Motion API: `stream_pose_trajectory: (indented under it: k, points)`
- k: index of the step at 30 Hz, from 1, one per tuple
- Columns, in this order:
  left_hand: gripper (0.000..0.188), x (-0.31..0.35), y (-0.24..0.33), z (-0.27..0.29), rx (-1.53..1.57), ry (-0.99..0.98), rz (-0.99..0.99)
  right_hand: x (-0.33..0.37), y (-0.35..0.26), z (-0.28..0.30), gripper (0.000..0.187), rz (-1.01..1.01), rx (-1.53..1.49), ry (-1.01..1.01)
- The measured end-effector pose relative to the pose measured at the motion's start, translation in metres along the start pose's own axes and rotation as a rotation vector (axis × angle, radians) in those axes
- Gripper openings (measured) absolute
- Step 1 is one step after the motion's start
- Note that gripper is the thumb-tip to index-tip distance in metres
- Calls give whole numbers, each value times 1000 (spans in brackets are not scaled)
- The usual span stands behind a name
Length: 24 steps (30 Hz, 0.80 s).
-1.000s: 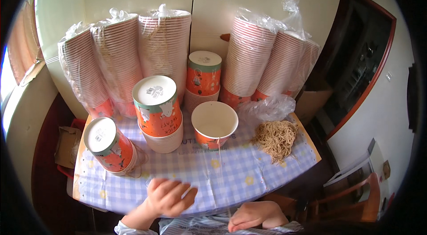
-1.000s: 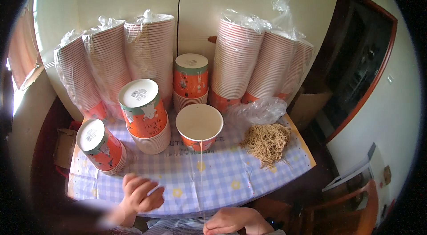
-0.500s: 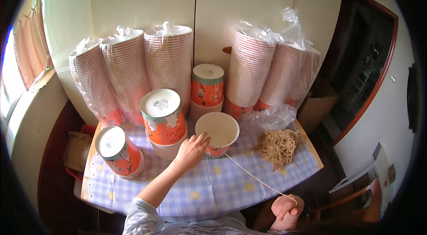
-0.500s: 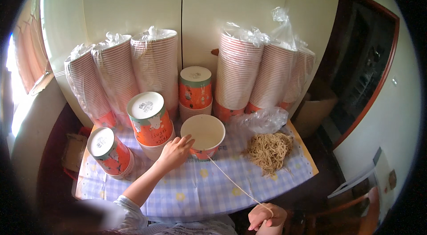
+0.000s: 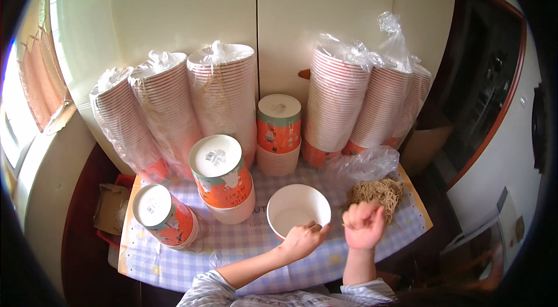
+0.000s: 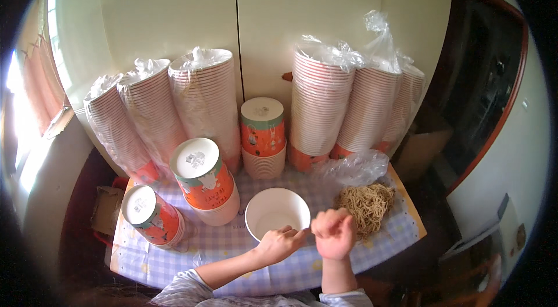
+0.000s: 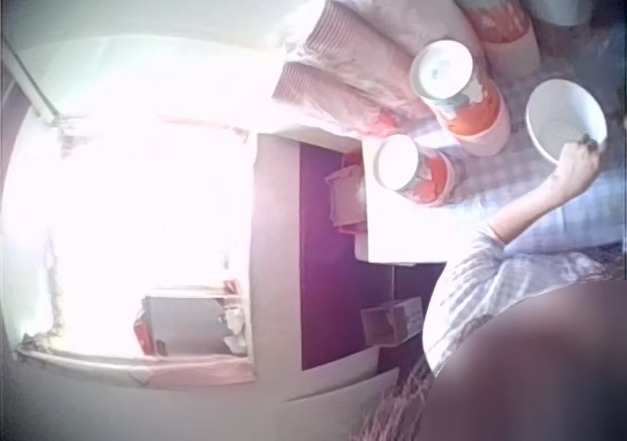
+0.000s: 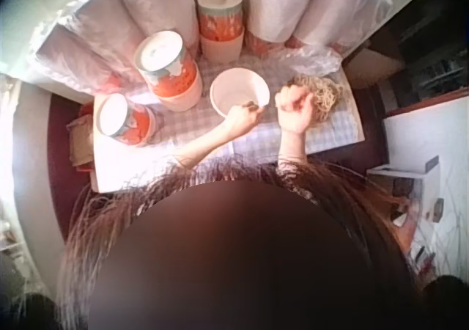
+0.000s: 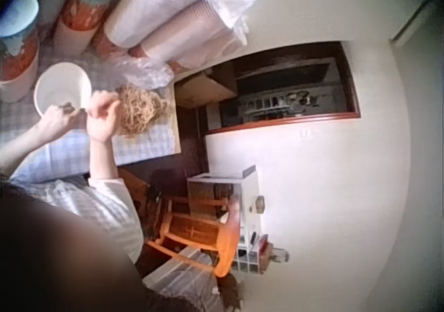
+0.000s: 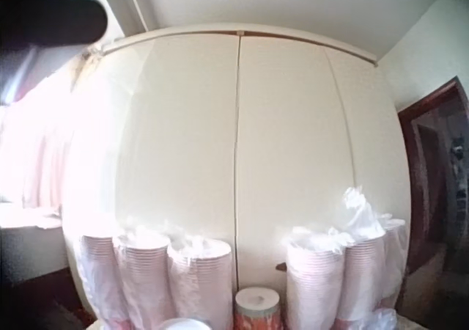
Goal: Attach plastic handles to the sides of paper buckets by threading them through pre-drilled holes.
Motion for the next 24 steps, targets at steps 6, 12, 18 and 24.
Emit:
stream_pose_trajectory:
  k: [6,12,18,24]
  points:
    - [12,5,-25,38,553,220,261,-13,45,-10,42,208,136,30]
    - [21,28,-47,42,1384,65,544,-5,74,-8,46,303,372,-9]
    - [14,45,-51,18,2096,-1,934,13,90,-47,40,453,1329,-571]
    - [13,62,-62,15,2345,57,896,40,108,-56,35,463,1641,-703]
Point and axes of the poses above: each hand's wrist, its own x-axis away from the middle knuckle, its own z-axis out of the back of the hand, y = z × x, the point moved 4 cm from there along -x, towards the middle knuckle, and after that the axes turned 1 degree about z, right-handed, at the moved point
